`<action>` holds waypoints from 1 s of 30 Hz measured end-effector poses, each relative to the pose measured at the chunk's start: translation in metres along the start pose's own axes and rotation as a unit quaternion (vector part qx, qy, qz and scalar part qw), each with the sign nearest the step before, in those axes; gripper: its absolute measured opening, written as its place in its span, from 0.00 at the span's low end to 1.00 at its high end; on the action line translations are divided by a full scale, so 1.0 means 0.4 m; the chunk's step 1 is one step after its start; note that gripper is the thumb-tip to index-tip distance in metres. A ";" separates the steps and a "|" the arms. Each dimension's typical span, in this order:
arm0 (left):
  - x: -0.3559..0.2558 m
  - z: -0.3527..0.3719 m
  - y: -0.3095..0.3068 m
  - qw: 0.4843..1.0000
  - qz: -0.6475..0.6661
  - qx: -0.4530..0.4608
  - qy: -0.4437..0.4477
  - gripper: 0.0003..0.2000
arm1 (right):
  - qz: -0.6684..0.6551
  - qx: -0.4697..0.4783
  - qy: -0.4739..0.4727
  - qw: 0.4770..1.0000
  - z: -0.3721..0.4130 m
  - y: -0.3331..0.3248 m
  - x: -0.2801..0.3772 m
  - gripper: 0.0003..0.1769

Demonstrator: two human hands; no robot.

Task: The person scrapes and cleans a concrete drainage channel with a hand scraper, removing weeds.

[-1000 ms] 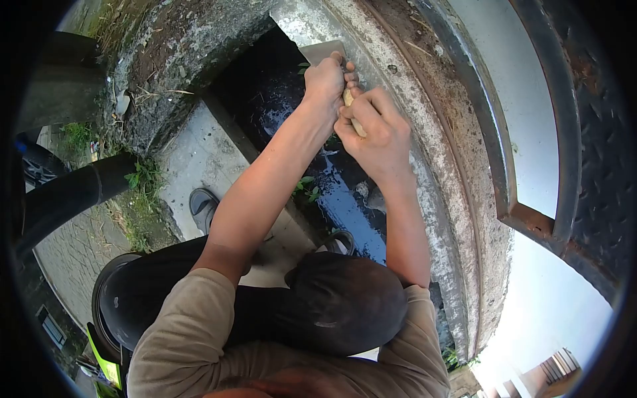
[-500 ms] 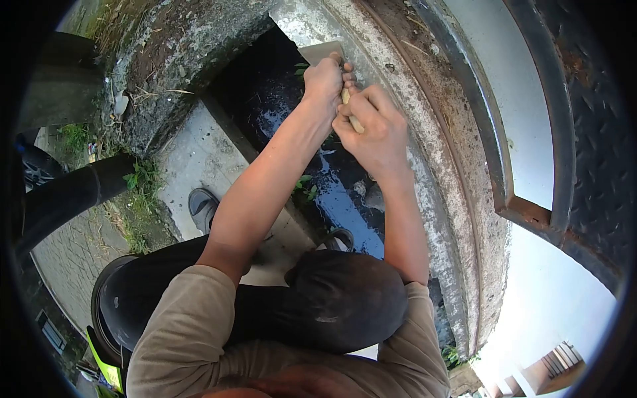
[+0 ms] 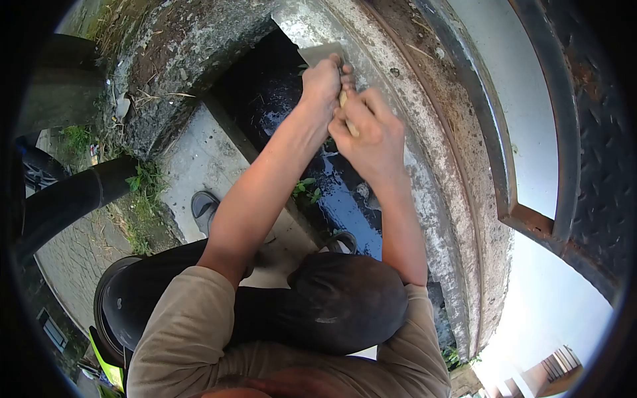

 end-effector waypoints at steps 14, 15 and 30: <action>-0.005 0.000 0.022 0.999 0.007 0.019 -0.029 0.02 | 0.010 -0.013 0.003 1.000 0.001 -0.005 0.006 0.07; -0.005 0.002 0.016 0.999 0.005 0.022 -0.025 0.02 | 0.011 -0.003 0.009 1.000 -0.003 -0.004 0.014 0.07; 0.011 0.010 -0.009 0.999 0.028 0.032 -0.015 0.07 | -0.022 0.007 -0.003 1.000 0.012 0.003 -0.004 0.07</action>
Point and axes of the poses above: each hand's wrist, its own z-axis away from the middle knuckle, its own y-axis out of the palm, x = y × z, the point moved 8 cm from there along -z, towards the middle knuckle, and after that the axes turned 11 degrees about x, right-handed, at the moved point
